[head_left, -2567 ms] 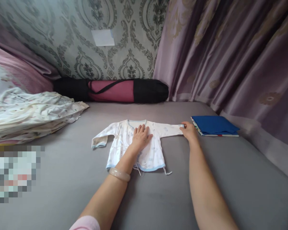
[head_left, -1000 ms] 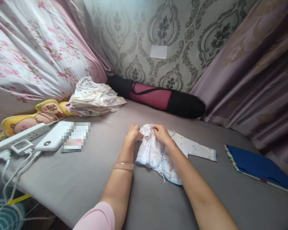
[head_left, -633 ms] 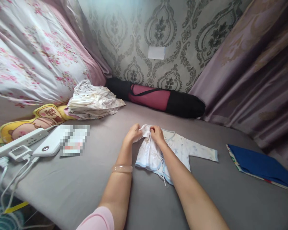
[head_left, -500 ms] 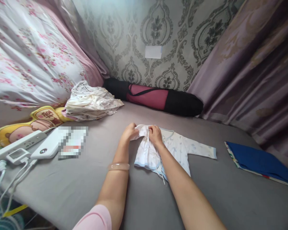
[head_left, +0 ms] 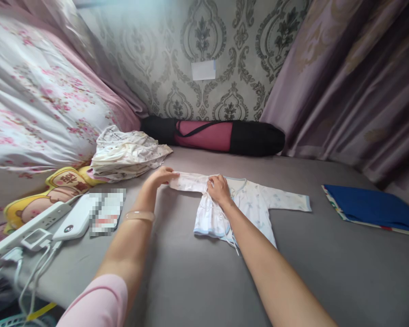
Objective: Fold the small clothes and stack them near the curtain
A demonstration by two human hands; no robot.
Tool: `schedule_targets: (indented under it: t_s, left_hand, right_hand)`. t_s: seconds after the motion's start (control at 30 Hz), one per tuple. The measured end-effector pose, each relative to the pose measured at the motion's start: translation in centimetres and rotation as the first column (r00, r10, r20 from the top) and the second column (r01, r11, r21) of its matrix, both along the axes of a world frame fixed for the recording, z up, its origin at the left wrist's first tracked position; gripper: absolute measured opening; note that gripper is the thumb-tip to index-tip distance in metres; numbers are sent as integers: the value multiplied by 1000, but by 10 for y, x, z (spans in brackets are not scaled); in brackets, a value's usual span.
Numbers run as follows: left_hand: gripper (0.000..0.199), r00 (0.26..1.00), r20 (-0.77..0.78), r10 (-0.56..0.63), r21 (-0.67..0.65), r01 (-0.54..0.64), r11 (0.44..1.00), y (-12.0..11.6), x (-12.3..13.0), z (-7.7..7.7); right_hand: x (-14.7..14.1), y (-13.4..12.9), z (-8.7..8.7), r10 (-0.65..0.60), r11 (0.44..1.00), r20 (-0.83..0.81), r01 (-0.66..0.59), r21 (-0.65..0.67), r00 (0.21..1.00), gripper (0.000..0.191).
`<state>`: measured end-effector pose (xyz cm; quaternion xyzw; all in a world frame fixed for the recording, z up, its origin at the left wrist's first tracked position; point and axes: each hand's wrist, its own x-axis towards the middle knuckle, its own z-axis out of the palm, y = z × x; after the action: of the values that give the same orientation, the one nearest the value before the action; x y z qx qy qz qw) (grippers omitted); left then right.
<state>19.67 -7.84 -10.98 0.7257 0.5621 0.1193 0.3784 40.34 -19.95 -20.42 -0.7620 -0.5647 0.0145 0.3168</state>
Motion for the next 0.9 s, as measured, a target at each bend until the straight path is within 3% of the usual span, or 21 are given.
schedule_targets:
  t_s: [0.13,0.37,0.63,0.7,0.8,0.83,0.9]
  left_hand:
    - [22,992,-74,100,97,-92,991,-1,8,-14]
    - [27,950,-259,173,259,-104,960,-2,9,-40]
    - [35,834,-513,201,406,29,913,-15,17,-53]
    - [36,813,-529,245,476,44,878,-19,20,-54]
    - [36,798,-527,292,623,130,771,-22,26,-50]
    - [35,806,-530,265,654,189,733,-24,29,-49]
    - [33,837,-539,93,638,335,693,-29,40,-47]
  right_hand:
    - [-2,-4,4,-2,1000,23,2,-2,1000,27]
    - [-6,-9,9,25,999,157,-22,-26,987,35]
    - [-9,-9,8,-28,1000,172,29,-2,985,25]
    - [-9,-9,9,-26,1000,171,26,-1,985,23]
    - [-8,-9,9,-20,1000,164,21,-1,986,23]
    - [-8,-9,9,-20,1000,161,21,-3,987,23]
    - [-8,-9,9,-18,1000,155,20,-7,988,24]
